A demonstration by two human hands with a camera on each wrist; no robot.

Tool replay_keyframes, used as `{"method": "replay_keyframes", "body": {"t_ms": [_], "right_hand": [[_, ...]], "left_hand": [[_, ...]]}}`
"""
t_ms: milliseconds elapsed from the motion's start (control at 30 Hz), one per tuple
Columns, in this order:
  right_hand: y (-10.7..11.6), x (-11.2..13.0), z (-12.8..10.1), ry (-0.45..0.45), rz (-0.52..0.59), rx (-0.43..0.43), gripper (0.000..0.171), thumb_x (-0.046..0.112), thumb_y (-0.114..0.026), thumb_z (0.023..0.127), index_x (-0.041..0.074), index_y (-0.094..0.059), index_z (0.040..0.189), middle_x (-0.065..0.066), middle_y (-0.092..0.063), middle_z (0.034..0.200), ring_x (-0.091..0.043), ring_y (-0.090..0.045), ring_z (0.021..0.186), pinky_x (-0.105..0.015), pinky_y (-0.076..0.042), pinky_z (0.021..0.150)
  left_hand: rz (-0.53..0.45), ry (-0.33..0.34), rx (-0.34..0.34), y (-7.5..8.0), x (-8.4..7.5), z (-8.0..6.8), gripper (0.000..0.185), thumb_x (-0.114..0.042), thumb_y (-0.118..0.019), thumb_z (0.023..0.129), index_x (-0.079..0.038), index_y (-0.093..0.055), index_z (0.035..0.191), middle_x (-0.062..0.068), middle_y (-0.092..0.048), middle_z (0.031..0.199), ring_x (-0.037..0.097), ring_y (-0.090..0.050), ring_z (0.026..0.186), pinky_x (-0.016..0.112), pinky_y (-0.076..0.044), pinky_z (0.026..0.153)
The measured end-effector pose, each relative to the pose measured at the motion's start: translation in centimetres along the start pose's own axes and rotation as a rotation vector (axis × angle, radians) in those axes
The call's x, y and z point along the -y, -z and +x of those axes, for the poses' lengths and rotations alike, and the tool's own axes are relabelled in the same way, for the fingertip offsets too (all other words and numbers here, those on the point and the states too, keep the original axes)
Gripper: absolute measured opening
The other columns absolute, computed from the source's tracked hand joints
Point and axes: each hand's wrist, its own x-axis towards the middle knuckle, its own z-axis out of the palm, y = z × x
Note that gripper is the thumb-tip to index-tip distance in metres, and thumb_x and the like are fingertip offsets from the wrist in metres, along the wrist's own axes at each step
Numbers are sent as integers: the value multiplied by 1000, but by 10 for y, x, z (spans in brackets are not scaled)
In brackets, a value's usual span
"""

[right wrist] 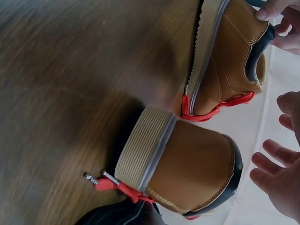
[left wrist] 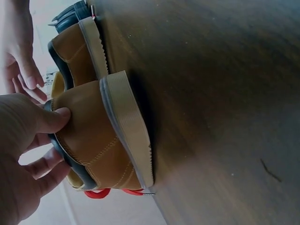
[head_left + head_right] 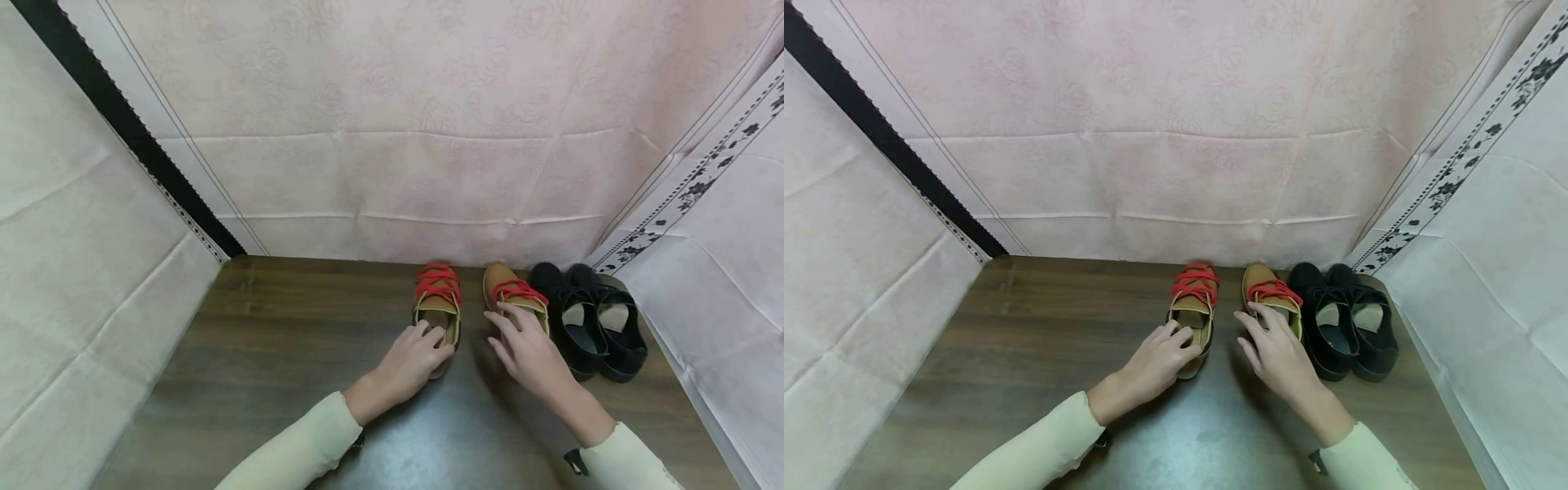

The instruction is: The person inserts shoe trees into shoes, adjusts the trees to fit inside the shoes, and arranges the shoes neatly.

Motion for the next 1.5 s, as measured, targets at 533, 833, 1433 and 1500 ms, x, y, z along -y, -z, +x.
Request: {"method": "replay_keyframes", "body": {"t_ms": [533, 833, 1433, 1500], "right_hand": [[7, -20, -11, 69, -85, -80, 51, 46, -44, 108, 6, -66, 132, -27, -58, 137, -49, -58, 115, -60, -48, 97], [9, -27, -19, 11, -99, -61, 52, 23, -77, 86, 5, -64, 133, -28, -56, 141, -49, -55, 125, -63, -46, 102], [17, -28, -23, -64, -108, -28, 58, 16, -84, 82, 5, -63, 134, -28, -56, 141, -49, -54, 127, -65, -46, 102], [17, -29, -23, -75, -107, -20, 58, 16, -84, 82, 5, -63, 135, -28, -56, 141, -50, -54, 126, -65, -45, 102]], "left_hand": [[-39, -25, -17, -13, -5, 12, 23, -10, -67, 100, -25, -75, 115, -4, -63, 104, 17, -52, 88, 27, -44, 68], [-23, -43, -55, -20, -9, 18, 21, -13, -68, 99, -25, -76, 114, -4, -62, 103, 16, -52, 87, 27, -44, 67], [10, -53, -79, -26, -28, 38, 18, -22, -68, 101, -26, -77, 115, -5, -65, 106, 15, -53, 86, 25, -46, 69], [9, -54, -77, -27, -29, 40, 18, -22, -68, 100, -26, -77, 116, -5, -65, 107, 15, -52, 86, 25, -44, 68]]}}
